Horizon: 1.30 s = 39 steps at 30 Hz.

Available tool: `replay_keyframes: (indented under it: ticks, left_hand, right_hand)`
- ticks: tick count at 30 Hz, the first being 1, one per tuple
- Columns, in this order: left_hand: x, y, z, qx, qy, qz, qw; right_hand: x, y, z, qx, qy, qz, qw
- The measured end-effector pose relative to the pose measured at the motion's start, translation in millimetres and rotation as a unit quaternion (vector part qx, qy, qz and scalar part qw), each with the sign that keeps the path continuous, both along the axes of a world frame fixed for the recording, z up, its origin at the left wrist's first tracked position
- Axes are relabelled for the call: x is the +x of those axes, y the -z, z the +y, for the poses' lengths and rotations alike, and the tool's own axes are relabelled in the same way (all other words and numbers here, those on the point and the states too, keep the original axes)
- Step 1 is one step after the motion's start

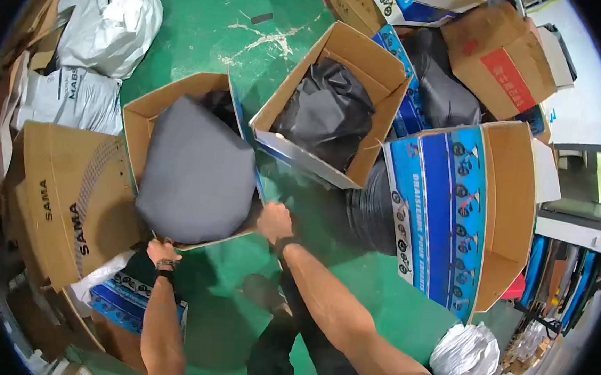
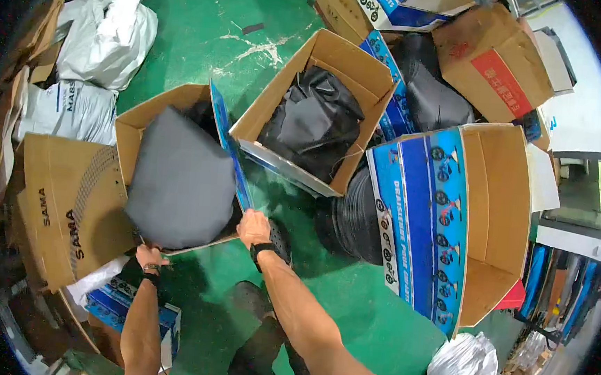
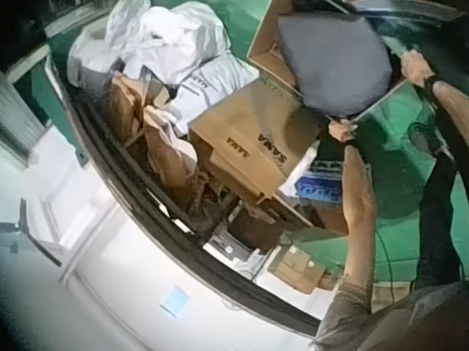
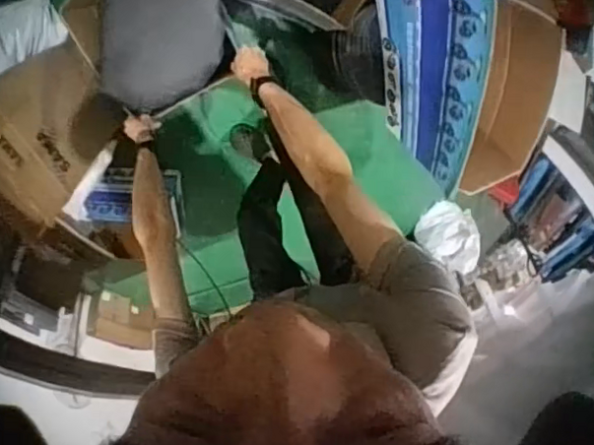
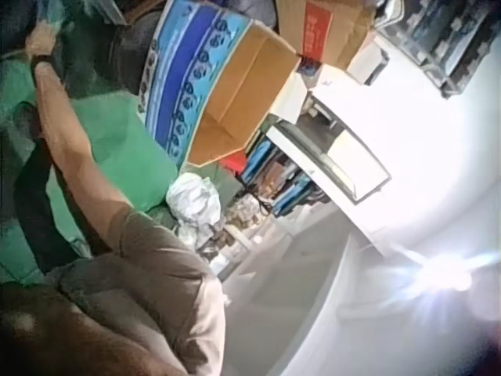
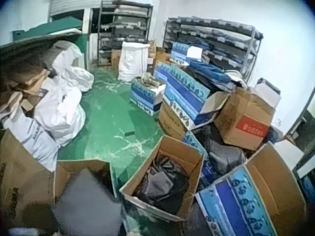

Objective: Organizing and moving boxes of motorcycle components in a warehouse and loading a pallet jack.

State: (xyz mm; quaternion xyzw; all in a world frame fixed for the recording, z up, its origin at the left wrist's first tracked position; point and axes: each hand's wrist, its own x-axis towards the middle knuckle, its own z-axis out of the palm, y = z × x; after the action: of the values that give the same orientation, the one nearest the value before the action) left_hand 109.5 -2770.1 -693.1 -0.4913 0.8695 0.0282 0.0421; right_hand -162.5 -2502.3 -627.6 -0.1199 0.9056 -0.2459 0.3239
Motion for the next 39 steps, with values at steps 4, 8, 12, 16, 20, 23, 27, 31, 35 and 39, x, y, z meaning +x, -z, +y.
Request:
replay_keyframes:
  ticks: [4,8,12,16,20,23,27,31,35,39]
  left_hand:
    - [-16,-42,143,0.321,-0.218,0.17,0.906]
    - [45,-55,200,0.264,-0.236,0.16,0.922]
    - [118,-39,251,0.224,-0.243,0.16,0.93]
    - [157,-44,350,0.214,-0.23,0.108,0.943]
    - [210,-54,437,0.179,-0.2,0.133,0.954]
    - [236,-28,478,0.234,-0.275,0.127,0.924]
    - [291,-48,539,0.257,-0.328,0.174,0.892]
    - [308,-40,625,0.161,-0.329,0.189,0.911]
    - [342,-23,677,0.205,-0.329,0.163,0.907]
    - [353,-28,750,0.131,-0.299,0.026,0.945]
  right_hand:
    - [25,41,106,0.081,-0.068,0.033,0.994]
    - [78,15,146,0.082,-0.129,-0.017,0.988]
    - [128,58,217,0.047,-0.271,0.111,0.955]
    - [162,71,298,0.105,-0.341,0.103,0.929]
    - [222,65,368,0.159,-0.381,0.094,0.906]
    - [235,67,419,0.171,-0.337,0.087,0.922]
    - [300,26,468,0.112,-0.306,0.079,0.942]
    - [300,42,536,0.164,-0.368,0.066,0.913]
    - [300,60,582,0.15,-0.471,0.124,0.861]
    - [306,32,615,0.174,-0.542,0.085,0.818]
